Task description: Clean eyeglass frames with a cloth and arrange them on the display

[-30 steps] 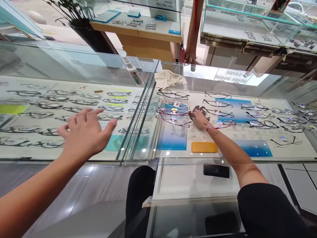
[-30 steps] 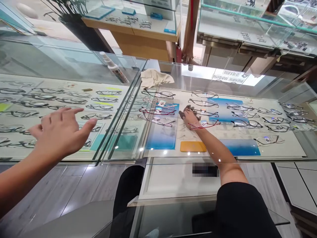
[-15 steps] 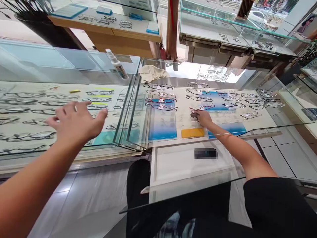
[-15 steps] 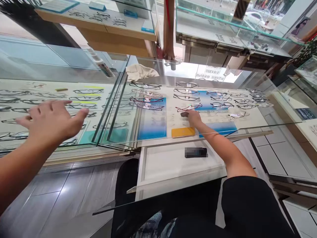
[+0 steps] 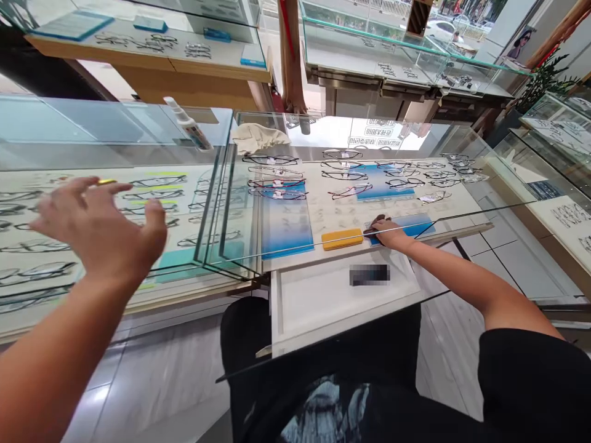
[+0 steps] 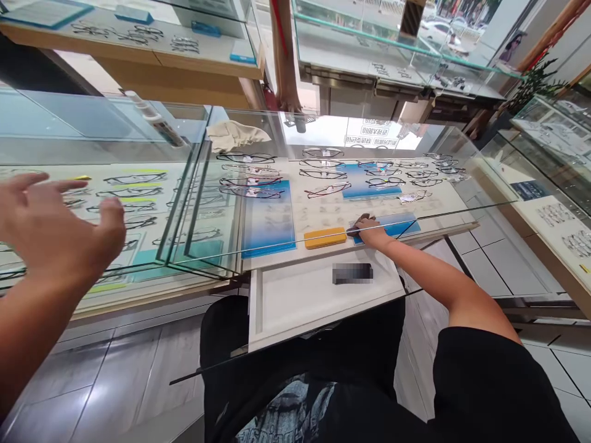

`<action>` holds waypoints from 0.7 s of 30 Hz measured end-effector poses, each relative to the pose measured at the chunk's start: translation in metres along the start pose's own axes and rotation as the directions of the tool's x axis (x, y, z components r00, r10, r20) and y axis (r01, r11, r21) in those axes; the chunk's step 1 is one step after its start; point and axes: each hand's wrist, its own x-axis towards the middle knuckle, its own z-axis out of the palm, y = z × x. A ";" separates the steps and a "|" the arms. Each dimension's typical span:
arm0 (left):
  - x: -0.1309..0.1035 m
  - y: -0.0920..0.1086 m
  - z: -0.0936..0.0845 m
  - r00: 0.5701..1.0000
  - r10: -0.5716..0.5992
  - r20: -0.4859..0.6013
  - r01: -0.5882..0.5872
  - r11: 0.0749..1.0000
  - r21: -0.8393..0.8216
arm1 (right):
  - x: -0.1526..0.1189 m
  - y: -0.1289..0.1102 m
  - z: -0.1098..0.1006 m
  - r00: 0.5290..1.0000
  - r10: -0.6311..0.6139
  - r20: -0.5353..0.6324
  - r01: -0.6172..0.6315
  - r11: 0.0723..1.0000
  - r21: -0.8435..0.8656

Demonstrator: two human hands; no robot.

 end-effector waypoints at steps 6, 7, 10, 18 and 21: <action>-0.097 0.093 -0.061 0.527 0.802 0.283 -0.418 0.534 -0.735 | -0.064 0.007 -0.016 0.984 -0.092 0.151 0.082 0.994 0.068; -0.113 0.116 -0.064 0.386 0.842 0.376 -0.298 0.499 -0.814 | -0.080 0.016 -0.021 0.976 -0.110 0.188 0.096 0.992 0.084; -0.147 0.181 -0.048 0.121 0.860 0.496 -0.125 0.509 -0.852 | -0.123 0.056 -0.032 0.976 -0.055 0.212 0.031 0.993 0.114; -0.186 0.282 0.090 0.395 0.821 0.412 -0.427 0.561 -0.710 | -0.111 0.137 0.016 0.577 0.265 -0.773 -0.237 0.960 0.151; -0.198 0.299 0.116 0.450 0.801 0.395 -0.447 0.585 -0.677 | -0.084 0.134 0.039 0.480 -0.019 -0.877 -0.078 0.995 -0.064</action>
